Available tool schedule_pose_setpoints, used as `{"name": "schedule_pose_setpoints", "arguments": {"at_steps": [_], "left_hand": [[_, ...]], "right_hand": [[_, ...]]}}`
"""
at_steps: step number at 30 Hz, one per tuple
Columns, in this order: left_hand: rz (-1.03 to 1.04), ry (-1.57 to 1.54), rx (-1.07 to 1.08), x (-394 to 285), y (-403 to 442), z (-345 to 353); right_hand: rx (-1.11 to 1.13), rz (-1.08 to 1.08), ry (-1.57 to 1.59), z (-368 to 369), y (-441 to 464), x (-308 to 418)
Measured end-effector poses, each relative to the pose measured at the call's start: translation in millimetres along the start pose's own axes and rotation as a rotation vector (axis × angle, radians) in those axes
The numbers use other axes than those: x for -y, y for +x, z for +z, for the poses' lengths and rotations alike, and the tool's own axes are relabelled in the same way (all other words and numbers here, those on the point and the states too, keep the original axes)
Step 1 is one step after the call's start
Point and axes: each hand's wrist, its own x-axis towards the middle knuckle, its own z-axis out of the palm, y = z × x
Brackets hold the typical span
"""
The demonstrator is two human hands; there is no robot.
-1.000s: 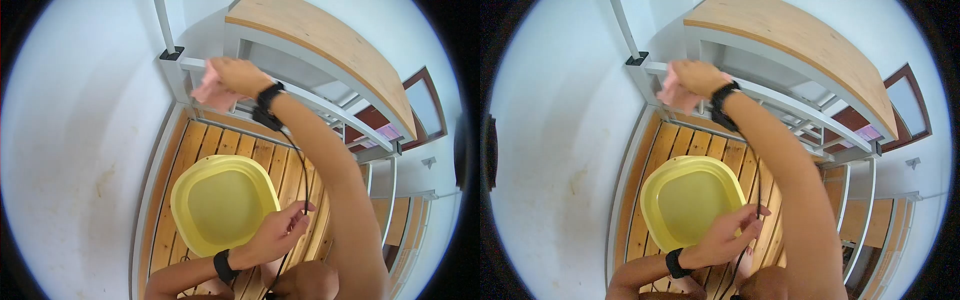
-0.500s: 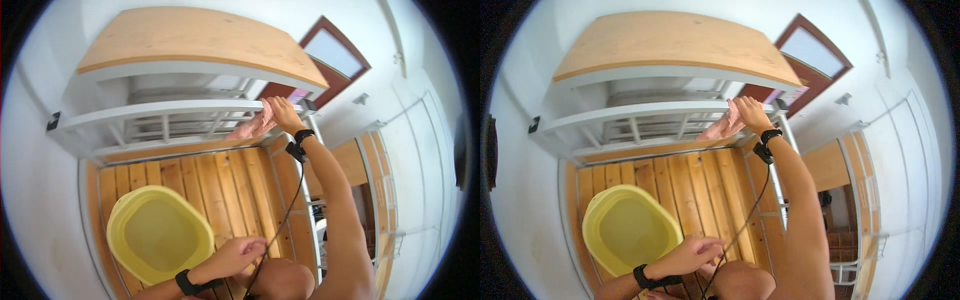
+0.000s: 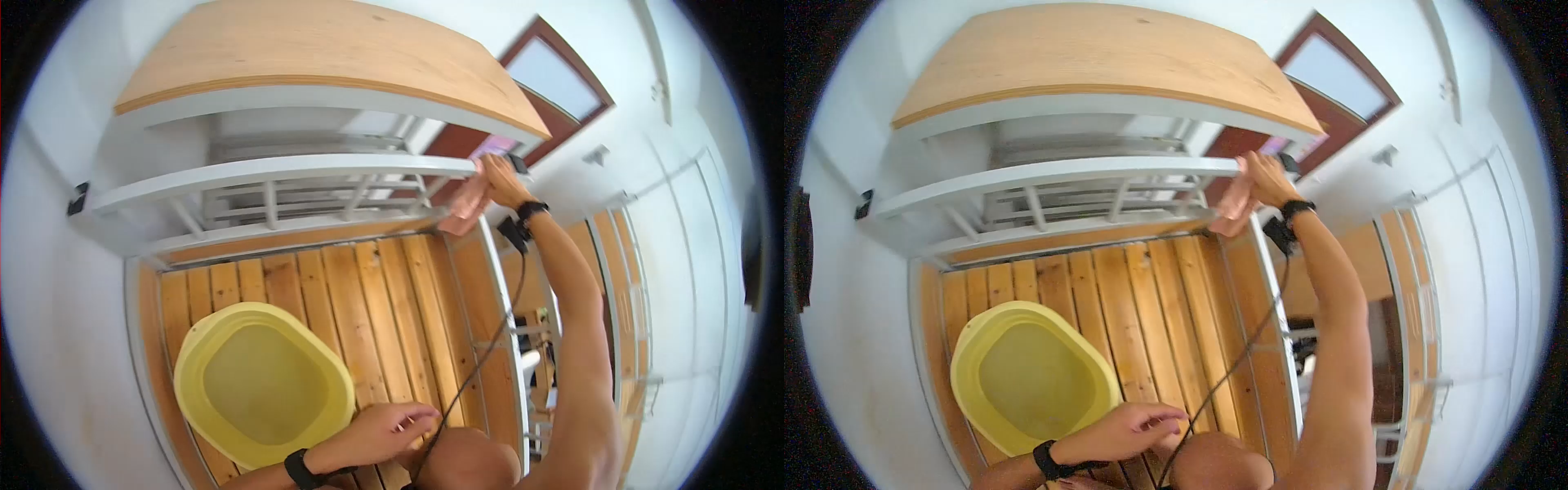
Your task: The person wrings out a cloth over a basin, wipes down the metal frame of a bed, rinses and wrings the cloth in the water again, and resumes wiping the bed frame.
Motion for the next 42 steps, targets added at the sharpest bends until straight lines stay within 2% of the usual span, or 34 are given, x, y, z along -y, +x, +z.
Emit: {"name": "schedule_pose_setpoints", "arguments": {"at_steps": [1, 2, 3, 5, 7, 9, 11, 12, 15, 17, 19, 23, 24, 25, 26, 27, 29, 30, 31, 33, 36, 38, 40, 42], "left_hand": [[-0.005, -0.001, -0.048, -1, -2, -2], [-0.027, 0.017, 0.018, 1, -4, -2], [-0.051, 0.037, 0.090, 2, -7, -2], [-0.052, 0.060, 0.025, 1, -12, 0], [0.054, 0.016, 0.023, -3, -15, -1], [0.039, 0.038, -0.017, -3, -18, 0], [0.023, 0.056, -0.037, 0, -23, 2], [0.047, 0.045, -0.069, 5, -26, 4], [0.049, 0.013, -0.112, 9, -35, 3], [0.058, -0.035, -0.182, 5, -46, 0], [0.038, -0.018, -0.239, 7, -54, -4], [0.057, -0.026, -0.325, -10, -83, -26], [0.152, -0.067, -0.409, 3, -82, -20], [0.155, -0.083, -0.421, 3, -84, -17], [0.106, -0.025, -0.398, 3, -86, -19], [0.060, 0.039, -0.374, 2, -86, -23], [0.043, 0.011, -0.390, -4, -89, -20], [0.026, 0.011, -0.406, -7, -88, -21], [0.031, 0.021, -0.400, -6, -83, -18], [0.100, 0.048, -0.421, -3, -73, -12], [0.088, 0.143, -0.301, -14, -65, -13], [0.124, 0.127, -0.266, -10, -57, -7], [0.170, 0.108, -0.234, -7, -50, -1], [0.116, 0.153, -0.193, -4, -49, 4]], "right_hand": [[0.109, 0.127, -0.020, 1, 6, 5], [0.032, 0.015, 0.017, 5, 9, 14], [-0.188, -0.061, 0.146, 15, 13, 29], [-0.194, -0.453, -0.131, 13, 34, 49], [-0.172, -0.449, -0.068, 0, 62, 110], [-0.153, -0.466, -0.008, -38, 94, 189], [-0.219, -0.703, 0.057, -85, 118, 271], [-0.231, -0.726, 0.072, -76, 133, 300], [-0.353, -0.569, 0.354, -26, 189, 376], [-0.599, -0.552, 0.455, -20, 217, 451], [-0.429, -0.430, 0.694, -33, 235, 515], [-0.351, -0.400, 0.719, -40, 266, 598], [-0.597, -0.416, 0.666, -23, 271, 608], [-0.838, -0.429, 0.606, -11, 271, 615], [-0.867, -0.544, 0.583, -4, 277, 607], [-0.875, -0.560, 0.582, -10, 283, 602], [-0.895, -0.771, 0.533, -12, 280, 583], [-0.736, -0.824, 0.518, -26, 273, 570], [-0.743, -0.821, 0.508, -31, 270, 561], [-0.540, -0.799, 0.469, -39, 267, 547], [-0.671, -0.818, 0.552, -30, 256, 506], [-0.515, -0.710, 0.525, -25, 235, 460], [-0.493, -0.668, 0.407, -30, 205, 414], [-0.536, -0.681, 0.323, -26, 182, 366]]}}
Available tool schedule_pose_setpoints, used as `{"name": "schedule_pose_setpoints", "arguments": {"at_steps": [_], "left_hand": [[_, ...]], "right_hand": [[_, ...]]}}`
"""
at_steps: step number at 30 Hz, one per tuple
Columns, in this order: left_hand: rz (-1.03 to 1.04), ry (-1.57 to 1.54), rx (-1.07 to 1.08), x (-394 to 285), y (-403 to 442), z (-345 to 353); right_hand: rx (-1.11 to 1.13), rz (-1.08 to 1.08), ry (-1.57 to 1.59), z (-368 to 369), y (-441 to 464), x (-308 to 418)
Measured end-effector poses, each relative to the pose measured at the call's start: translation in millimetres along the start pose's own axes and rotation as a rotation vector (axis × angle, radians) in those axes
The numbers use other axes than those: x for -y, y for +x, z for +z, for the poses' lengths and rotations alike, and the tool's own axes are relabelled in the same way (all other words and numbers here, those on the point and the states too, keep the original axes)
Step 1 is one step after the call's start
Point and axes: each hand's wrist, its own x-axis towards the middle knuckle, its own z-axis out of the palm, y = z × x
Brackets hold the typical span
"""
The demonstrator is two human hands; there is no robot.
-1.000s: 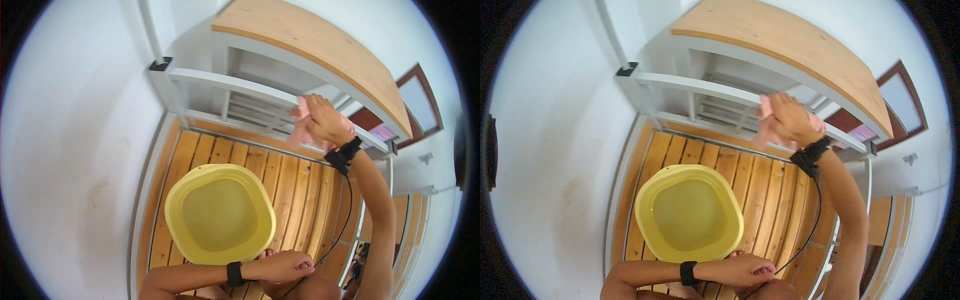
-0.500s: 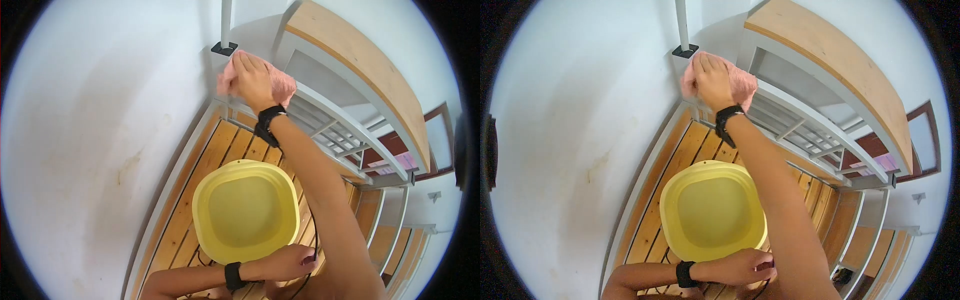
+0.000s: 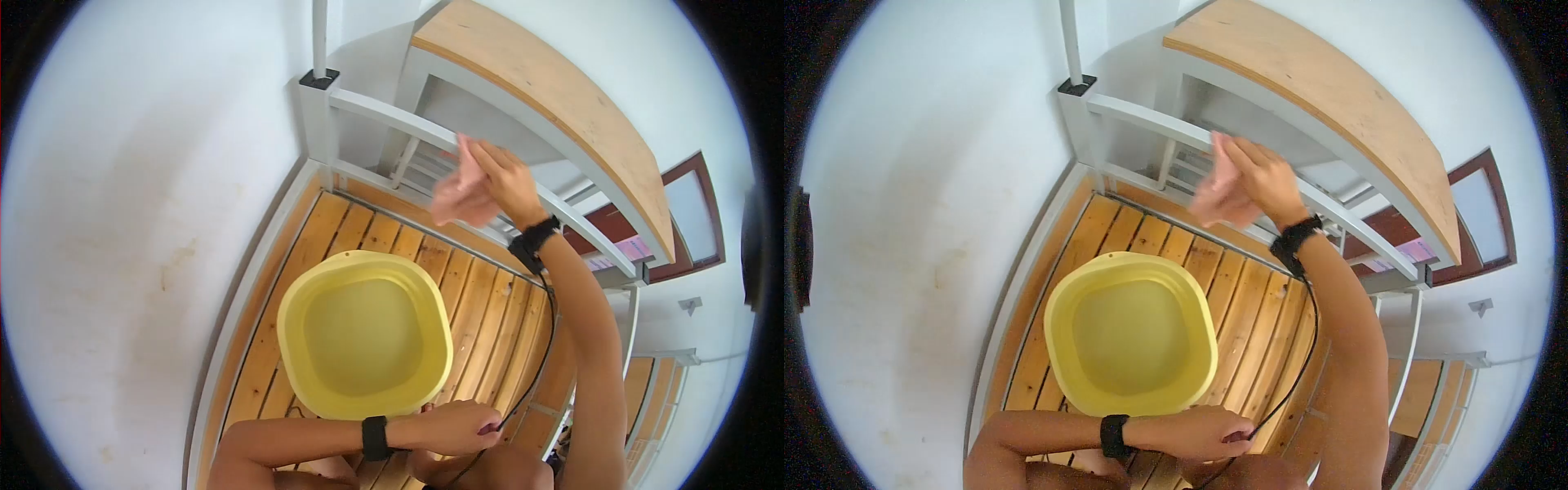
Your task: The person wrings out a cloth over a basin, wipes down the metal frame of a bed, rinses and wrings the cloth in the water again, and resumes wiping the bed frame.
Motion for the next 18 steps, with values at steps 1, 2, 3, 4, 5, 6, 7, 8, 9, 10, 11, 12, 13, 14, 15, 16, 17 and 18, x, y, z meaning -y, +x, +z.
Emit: {"name": "schedule_pose_setpoints", "arguments": {"at_steps": [1, 2, 3, 4, 5, 6, 7, 8, 9, 10, 11, 12, 13, 14, 15, 16, 17, 18], "left_hand": [[0.008, -0.007, 0.011, 1, 1, 4], [-0.028, 0.002, 0.041, 3, 3, 7], [-0.067, 0.016, 0.069, 4, 3, 8], [-0.064, 0.015, 0.072, 2, 3, 9], [-0.055, 0.029, 0.069, -2, 1, 9], [-0.045, 0.043, 0.068, -4, 1, 10], [-0.044, 0.037, 0.075, 0, 1, 13], [-0.035, 0.038, 0.060, 7, 1, 16], [-0.024, 0.040, 0.042, 10, 1, 19], [-0.022, 0.036, 0.042, 11, -1, 18], [-0.044, 0.014, 0.033, 11, -2, 15], [-0.066, -0.010, 0.023, 10, -2, 14], [-0.064, -0.017, 0.018, 9, -2, 12], [-0.088, 0.034, 0.029, 6, -2, 10], [-0.113, 0.083, 0.041, 6, -2, 10], [-0.116, 0.074, 0.042, 9, -2, 13], [-0.076, 0.069, 0.029, 13, -2, 15], [-0.034, 0.068, 0.014, 17, -1, 16]], "right_hand": [[0.012, 0.005, -0.009, -10, -24, -10], [0.016, 0.074, -0.025, -18, -47, -21], [0.014, 0.141, -0.041, -28, -67, -29], [0.017, 0.143, -0.044, -42, -84, -33], [0.063, 0.237, -0.124, -56, -102, -35], [0.109, 0.331, -0.205, -69, -120, -38], [0.144, 0.385, -0.262, -80, -140, -44], [0.187, 0.466, -0.348, -89, -161, -47], [0.183, 0.517, -0.389, -97, -179, -52], [0.163, 0.551, -0.414, -103, -200, -60], [0.142, 0.581, -0.438, -108, -216, -67], [0.148, 0.573, -0.437, -115, -223, -70], [0.144, 0.576, -0.387, -120, -226, -70], [0.140, 0.576, -0.336, -124, -228, -70], [0.148, 0.571, -0.329, -129, -219, -58], [0.119, 0.584, -0.295, -138, -205, -37], [0.084, 0.768, -0.235, -137, -217, -31], [0.036, 0.950, -0.179, -136, -230, -26]]}}
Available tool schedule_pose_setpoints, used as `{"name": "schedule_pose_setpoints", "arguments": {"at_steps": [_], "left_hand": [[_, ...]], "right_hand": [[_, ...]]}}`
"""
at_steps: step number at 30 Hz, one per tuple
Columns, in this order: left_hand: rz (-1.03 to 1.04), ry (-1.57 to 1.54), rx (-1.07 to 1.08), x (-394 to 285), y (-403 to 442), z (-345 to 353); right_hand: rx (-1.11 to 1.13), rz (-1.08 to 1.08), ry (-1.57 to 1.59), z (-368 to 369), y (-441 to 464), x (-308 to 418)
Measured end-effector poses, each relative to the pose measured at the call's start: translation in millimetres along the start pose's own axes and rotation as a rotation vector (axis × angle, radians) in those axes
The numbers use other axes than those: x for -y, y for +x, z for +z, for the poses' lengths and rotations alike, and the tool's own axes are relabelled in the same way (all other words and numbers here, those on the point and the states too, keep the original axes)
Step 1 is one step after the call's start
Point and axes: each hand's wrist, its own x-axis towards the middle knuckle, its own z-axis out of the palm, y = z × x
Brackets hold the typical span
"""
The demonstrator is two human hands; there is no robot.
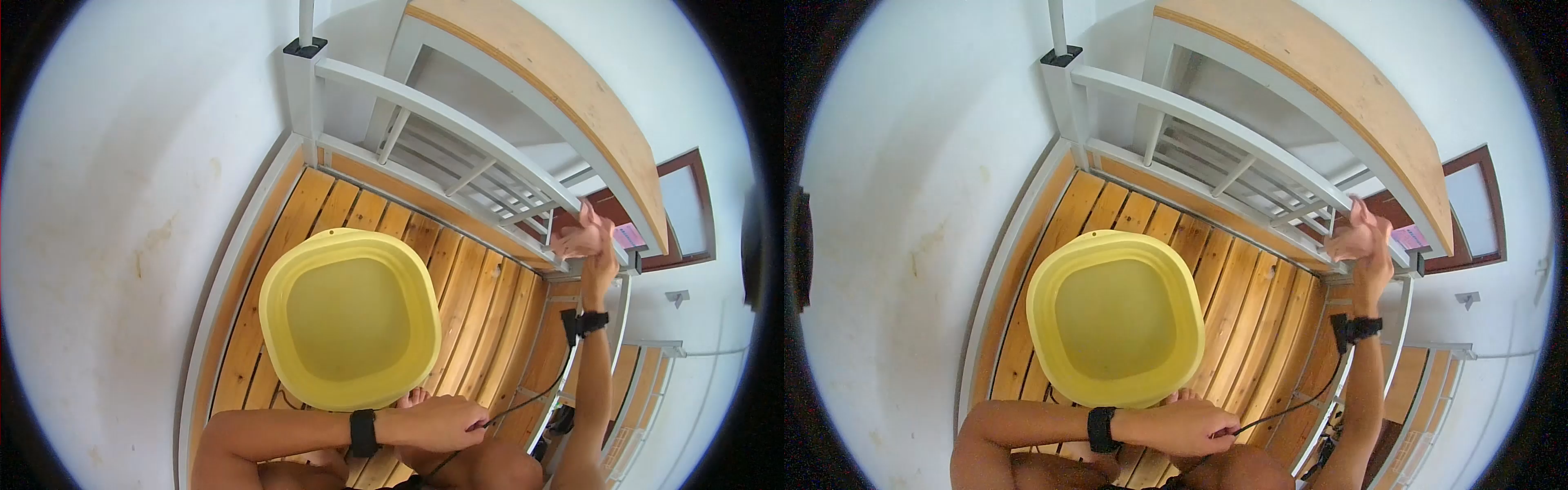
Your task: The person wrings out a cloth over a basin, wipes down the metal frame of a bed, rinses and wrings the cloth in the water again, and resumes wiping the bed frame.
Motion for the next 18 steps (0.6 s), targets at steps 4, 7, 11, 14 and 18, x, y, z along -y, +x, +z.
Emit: {"name": "schedule_pose_setpoints", "arguments": {"at_steps": [4, 7, 11, 14, 18], "left_hand": [[-0.006, -0.004, 0.090, 2, 1, 0], [-0.031, 0.096, 0.168, -6, -2, -9], [0.013, 0.062, 0.277, 5, -3, -5], [0.024, 0.056, 0.310, 8, -4, -8], [-0.029, -0.020, 0.307, 7, -5, -14]], "right_hand": [[-0.181, 0.589, 1.154, 31, -27, 22], [0.194, 0.577, 1.703, 54, -34, 25], [0.264, 0.890, 1.846, 59, -73, 70], [0.186, 0.816, 1.939, 76, -88, 76], [0.019, 0.505, 1.674, 121, -85, 73]]}}
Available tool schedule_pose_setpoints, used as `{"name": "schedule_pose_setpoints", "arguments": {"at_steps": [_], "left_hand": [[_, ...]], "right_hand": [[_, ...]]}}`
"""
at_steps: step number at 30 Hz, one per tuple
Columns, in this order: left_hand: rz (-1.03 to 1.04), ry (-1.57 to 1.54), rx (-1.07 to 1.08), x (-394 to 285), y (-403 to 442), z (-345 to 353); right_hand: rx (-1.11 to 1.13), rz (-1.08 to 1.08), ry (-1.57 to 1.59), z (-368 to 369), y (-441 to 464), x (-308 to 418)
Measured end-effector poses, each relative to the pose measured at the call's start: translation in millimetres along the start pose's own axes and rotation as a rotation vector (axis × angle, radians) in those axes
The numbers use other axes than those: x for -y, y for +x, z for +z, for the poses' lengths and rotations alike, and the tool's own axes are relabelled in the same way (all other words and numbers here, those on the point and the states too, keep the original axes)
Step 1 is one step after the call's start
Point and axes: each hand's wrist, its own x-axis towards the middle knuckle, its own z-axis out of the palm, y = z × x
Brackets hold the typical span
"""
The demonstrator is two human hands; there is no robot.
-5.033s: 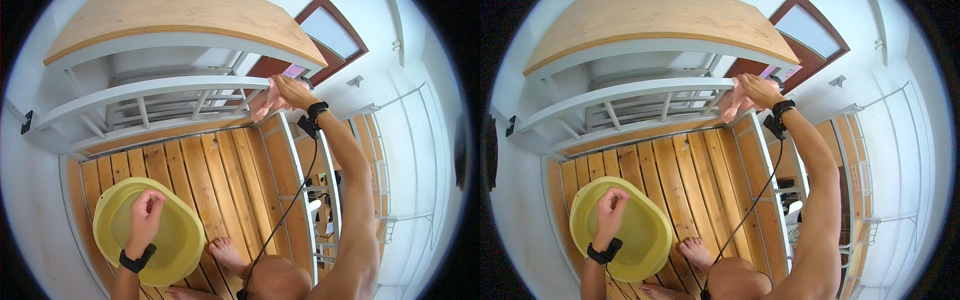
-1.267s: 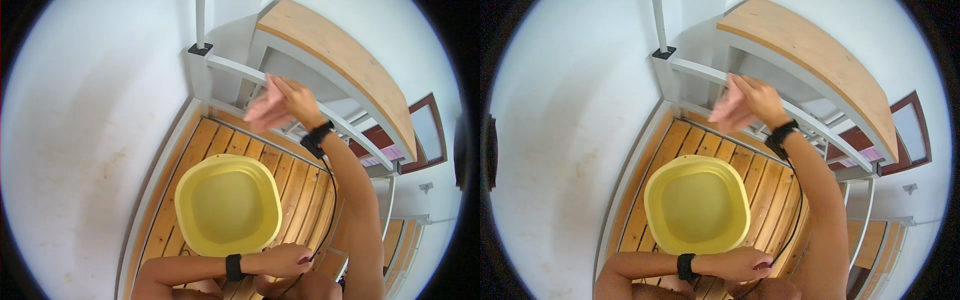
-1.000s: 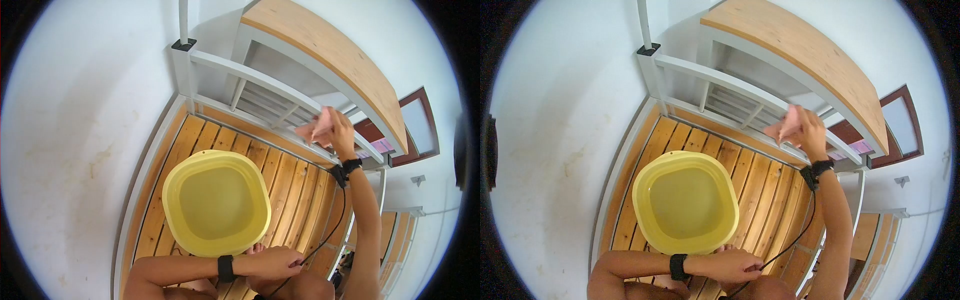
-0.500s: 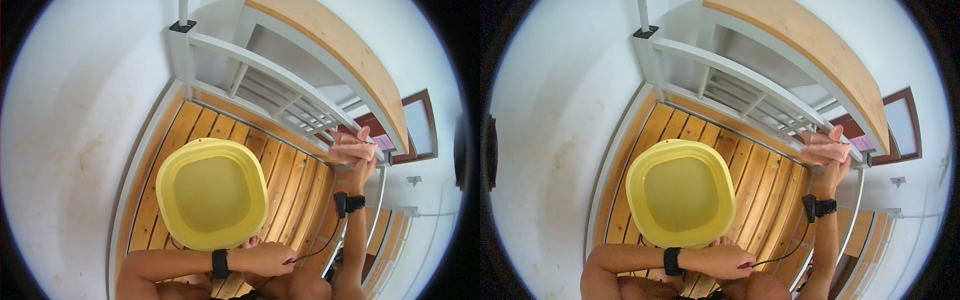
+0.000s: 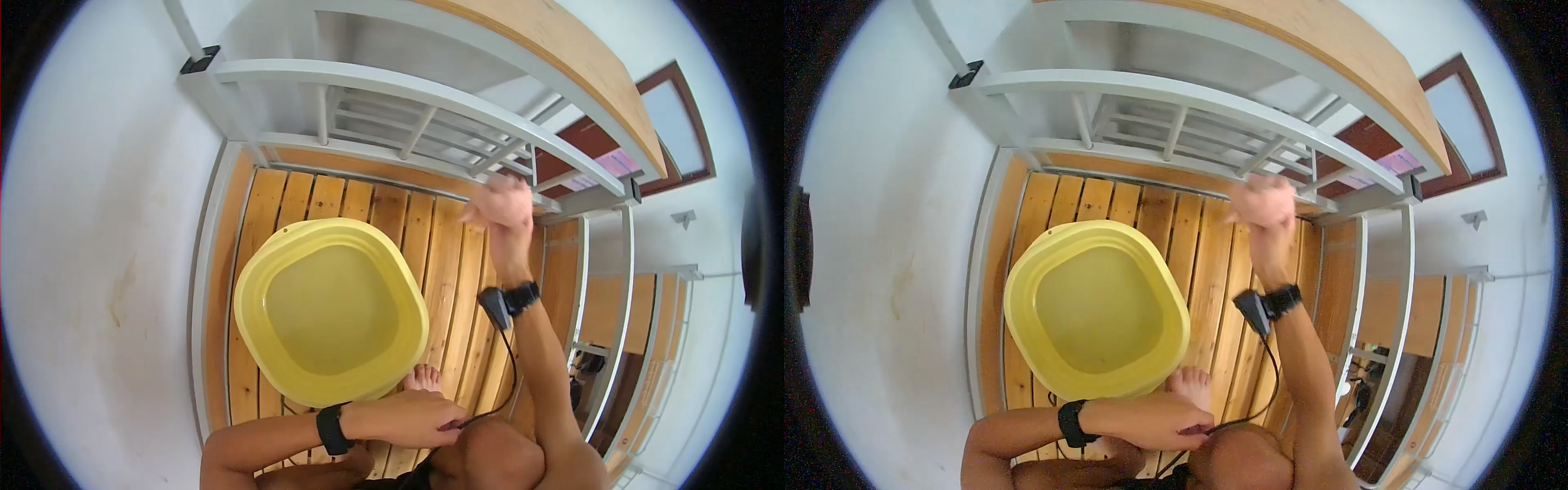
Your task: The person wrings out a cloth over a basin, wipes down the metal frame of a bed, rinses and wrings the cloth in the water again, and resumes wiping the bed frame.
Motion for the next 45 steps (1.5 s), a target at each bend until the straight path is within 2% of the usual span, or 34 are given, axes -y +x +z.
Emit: {"name": "schedule_pose_setpoints", "arguments": {"at_steps": [1, 3, 5, 7, 8, 10, 11, 13, 14, 16, 17, 19, 22, 24, 25, 27, 29, 30, 32, 33, 34, 35, 36, 37, 38, 39, 41, 45], "left_hand": [[-0.005, -0.003, 0.018, 0, -1, -2], [-0.039, 0.025, 0.038, 0, -2, -7], [-0.051, 0.049, 0.072, -4, -2, -15], [-0.062, 0.084, 0.099, -4, -2, -20], [-0.042, 0.103, 0.064, -3, -2, -21], [-0.033, 0.117, 0.040, -3, -3, -24], [-0.059, 0.097, 0.027, -6, -2, -27], [-0.085, 0.066, 0.024, -6, -1, -29], [-0.101, 0.070, -0.001, -4, -1, -29], [-0.114, 0.077, -0.028, -2, 1, -31], [-0.094, 0.078, -0.013, 0, 2, -33], [-0.075, 0.072, 0.013, -1, 3, -35], [-0.062, 0.080, -0.030, -6, 6, -37], [0.046, 0.122, -0.129, -5, 8, -35], [0.044, 0.122, -0.135, -4, 8, -36], [-0.003, 0.078, -0.047, -3, 10, -35], [-0.027, 0.051, -0.031, -3, 10, -33], [-0.050, 0.023, -0.008, -3, 11, -32], [-0.074, 0.051, 0.039, 0, 12, -32], [-0.094, 0.076, 0.069, 2, 12, -32], [-0.095, 0.073, 0.097, 3, 13, -31], [-0.093, 0.062, 0.071, 4, 12, -30], [-0.088, 0.059, 0.037, 4, 13, -31], [-0.087, 0.070, 0.054, 0, 15, -34], [-0.095, 0.019, -0.015, -7, 15, -36], [-0.105, -0.037, -0.089, -11, 14, -37], [-0.067, 0.000, -0.067, -12, 14, -42], [0.039, 0.065, -0.138, -7, 13, -36]], "right_hand": [[0.064, -0.143, -0.352, 9, 9, -9], [0.157, -0.417, -0.651, 50, 26, -21], [0.393, -0.461, -0.882, 66, 55, -43], [0.447, -0.350, -0.962, 70, 78, -87], [0.437, -0.350, -0.958, 71, 81, -105], [0.296, -0.461, -1.403, 75, 80, -127], [0.289, -0.450, -1.400, 72, 82, -134], [0.245, -0.598, -1.434, 67, 83, -134], [0.240, -0.582, -1.443, 63, 82, -133], [0.322, -0.719, -1.500, 56, 89, -131], [0.322, -0.716, -1.503, 52, 93, -128], [0.506, -0.817, -1.659, 33, 94, -121], [0.453, -0.825, -1.805, -5, 85, -102], [0.464, -0.831, -1.864, -20, 79, -87], [0.477, -0.849, -1.914, -18, 78, -84], [0.436, -0.817, -1.823, -8, 69, -88], [0.297, -0.747, -1.794, 14, 64, -103], [0.415, -0.638, -1.969, 22, 65, -114], [0.325, -0.977, -1.770, 54, 69, -146], [0.304, -0.957, -1.785, 57, 68, -151], [0.285, -0.901, -1.668, 57, 66, -154], [0.263, -0.848, -1.550, 52, 63, -153], [0.242, -0.841, -1.562, 43, 68, -144], [0.342, -0.989, -1.665, 30, 79, -132], [0.449, -1.128, -1.763, 19, 83, -121], [0.437, -1.116, -1.769, 5, 81, -113], [0.428, -0.948, -2.080, -19, 81, -99], [0.544, -0.885, -2.218, -19, 69, -92]]}}
